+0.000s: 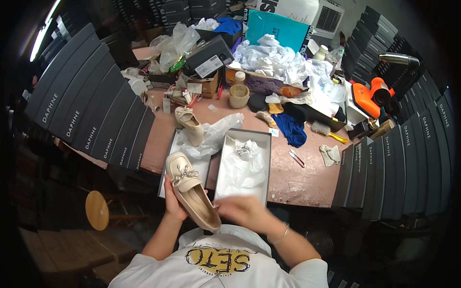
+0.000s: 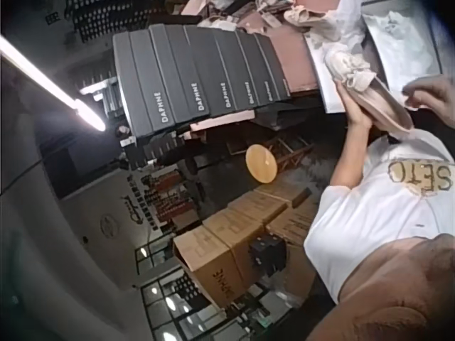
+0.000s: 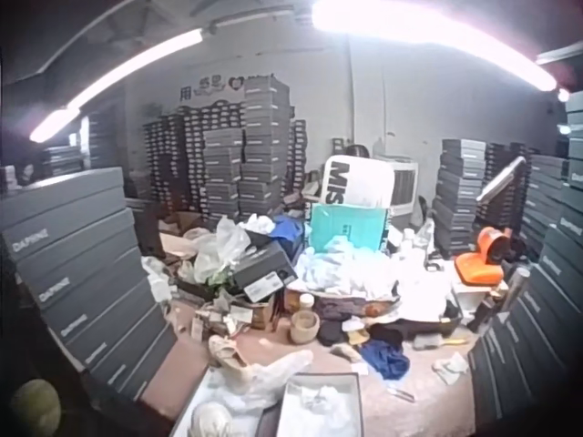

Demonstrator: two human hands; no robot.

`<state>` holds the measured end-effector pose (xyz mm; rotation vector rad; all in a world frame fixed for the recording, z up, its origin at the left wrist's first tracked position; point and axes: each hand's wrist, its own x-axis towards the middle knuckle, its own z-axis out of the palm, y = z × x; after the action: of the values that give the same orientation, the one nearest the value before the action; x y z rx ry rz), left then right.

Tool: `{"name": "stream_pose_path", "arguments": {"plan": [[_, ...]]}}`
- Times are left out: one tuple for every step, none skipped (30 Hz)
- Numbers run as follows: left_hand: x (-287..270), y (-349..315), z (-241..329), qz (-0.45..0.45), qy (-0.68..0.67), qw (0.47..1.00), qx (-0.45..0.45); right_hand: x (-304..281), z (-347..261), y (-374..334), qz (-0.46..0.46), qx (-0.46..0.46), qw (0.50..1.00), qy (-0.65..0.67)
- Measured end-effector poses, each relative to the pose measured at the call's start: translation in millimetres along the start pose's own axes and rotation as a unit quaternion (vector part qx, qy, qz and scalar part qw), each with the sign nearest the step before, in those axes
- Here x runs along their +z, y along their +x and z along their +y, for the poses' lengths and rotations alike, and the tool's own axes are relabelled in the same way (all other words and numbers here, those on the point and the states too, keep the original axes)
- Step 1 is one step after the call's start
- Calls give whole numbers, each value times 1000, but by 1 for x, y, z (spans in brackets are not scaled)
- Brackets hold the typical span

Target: Inspecting and cleaning individual shoes before carefully packing them into shoe boxes with tissue paper.

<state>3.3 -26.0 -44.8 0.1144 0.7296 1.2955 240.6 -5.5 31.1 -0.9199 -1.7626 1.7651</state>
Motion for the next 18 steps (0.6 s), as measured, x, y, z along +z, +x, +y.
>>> {"name": "stream_pose_path", "arguments": {"plan": [[1,-4,5,-20,-32,999,-30,-24,14,22,108,0,994,3],[5,-6,3,-30,-50,997,-57,-47,22,48,233,-77,941,-235],[12,-5,-3,-45,-63,993,-88,-78,57,73,275,-77,900,-328],[19,-2,-10,-60,-74,988,-120,-102,95,92,301,-93,857,-408],[19,-1,-19,-66,-61,985,-148,-115,121,107,319,-109,808,-483],[17,-4,-28,-67,-49,981,-174,-112,133,113,293,-68,801,-517],[17,-11,-35,-49,-32,986,-155,-101,137,117,258,-28,793,-551],[20,-19,-38,-32,-13,990,-138,-92,140,119,224,12,781,-582],[24,-22,-33,-49,-13,988,-149,-88,141,117,238,-65,761,-600],[18,-23,-32,-42,-31,986,-157,-80,135,108,251,-46,823,-508],[15,-23,-30,-30,-30,988,-150,-75,126,100,262,-27,873,-410],[13,-23,-28,-20,-28,989,-144,-70,115,90,272,-5,912,-308],[2,-20,-29,-41,-42,988,-145,-60,87,71,274,-39,937,-212],[-9,-18,-30,-62,-59,986,-145,-47,56,48,271,-69,953,-114],[-9,-19,-30,-49,-55,988,-139,-37,26,26,184,-104,964,-164],[-7,-22,-29,-41,-44,989,-137,-25,10,10,99,-139,963,-211],[1,-25,-30,-38,-30,989,-143,-7,9,5,60,-161,945,-278],[10,-25,-32,-38,-13,987,-155,10,10,2,27,-176,922,-343]]}}
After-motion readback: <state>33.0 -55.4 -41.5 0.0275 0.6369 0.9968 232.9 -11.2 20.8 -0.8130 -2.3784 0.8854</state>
